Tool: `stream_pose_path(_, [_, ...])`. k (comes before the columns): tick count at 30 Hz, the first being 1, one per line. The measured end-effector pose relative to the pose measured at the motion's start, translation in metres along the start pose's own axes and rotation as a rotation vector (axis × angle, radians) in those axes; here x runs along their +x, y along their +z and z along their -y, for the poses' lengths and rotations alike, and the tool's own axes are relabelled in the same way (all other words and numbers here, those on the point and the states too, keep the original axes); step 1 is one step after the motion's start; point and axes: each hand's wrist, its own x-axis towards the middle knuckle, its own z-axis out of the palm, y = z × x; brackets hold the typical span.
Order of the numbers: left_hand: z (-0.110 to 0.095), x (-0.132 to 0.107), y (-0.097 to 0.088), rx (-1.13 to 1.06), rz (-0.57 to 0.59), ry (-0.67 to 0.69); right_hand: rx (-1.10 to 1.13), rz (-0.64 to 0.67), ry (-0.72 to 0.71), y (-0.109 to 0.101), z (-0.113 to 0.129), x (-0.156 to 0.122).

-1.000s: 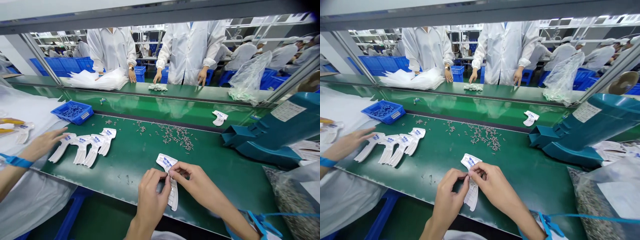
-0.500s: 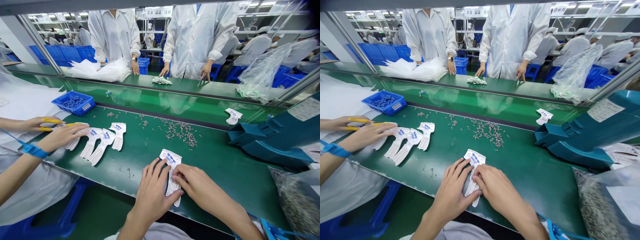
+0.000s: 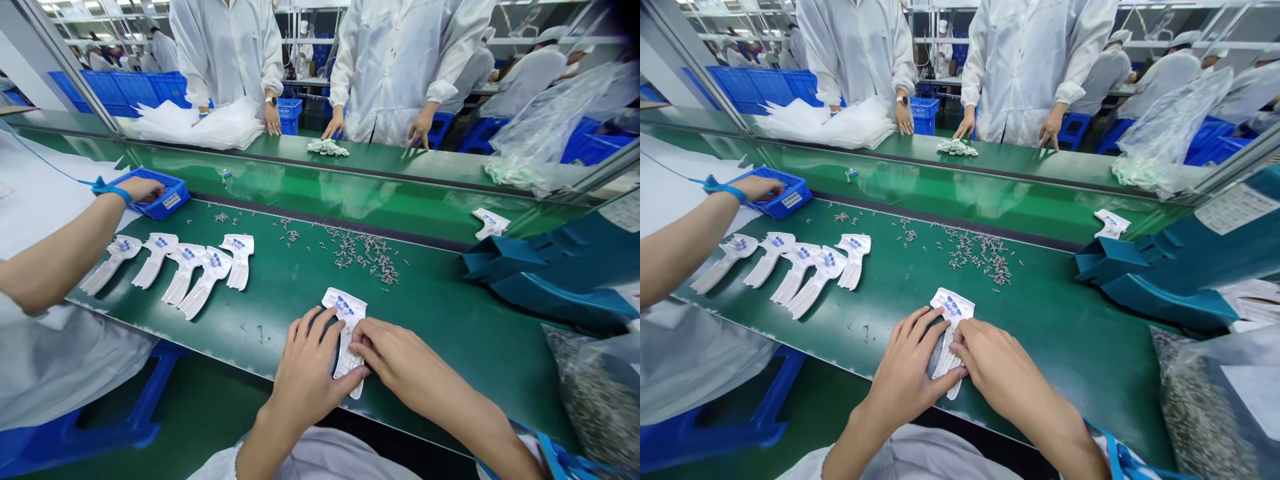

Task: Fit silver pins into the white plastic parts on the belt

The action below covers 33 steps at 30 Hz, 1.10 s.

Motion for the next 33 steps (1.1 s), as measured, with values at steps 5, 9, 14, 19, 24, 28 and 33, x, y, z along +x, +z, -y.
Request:
stream_pose_path(5, [-0.001, 0.000, -0.001, -0.001, 0.005, -0.003, 0.047, 0.091, -0.001, -0.007, 0.004, -0.002])
stream_pose_path(9, [-0.001, -0.001, -0.001, -0.005, 0.003, -0.004, 0.044, 0.112, 0.018, -0.008, 0.006, -0.001])
stream_pose_path(14, [0.000, -0.001, 0.000, -0.004, 0.008, -0.010, -0.027, 0.057, 0.054, 0.001, 0.002, 0.002])
stream_pose_path(19, [0.000, 0.000, -0.001, -0.008, 0.001, -0.003, -0.067, 0.022, 0.061, 0.007, -0.001, 0.000])
stream_pose_path(24, [-0.001, 0.001, 0.000, -0.008, -0.003, -0.002, -0.061, 0.044, 0.065, 0.005, 0.001, -0.002])
stream_pose_path(28, [-0.001, 0.002, -0.001, -0.010, -0.002, -0.008, -0.039, 0.053, 0.085, 0.006, 0.001, -0.002])
stream_pose_path(33, [-0.002, 0.002, -0.001, -0.015, 0.005, -0.011, -0.021, 0.048, 0.141, 0.006, 0.003, 0.000])
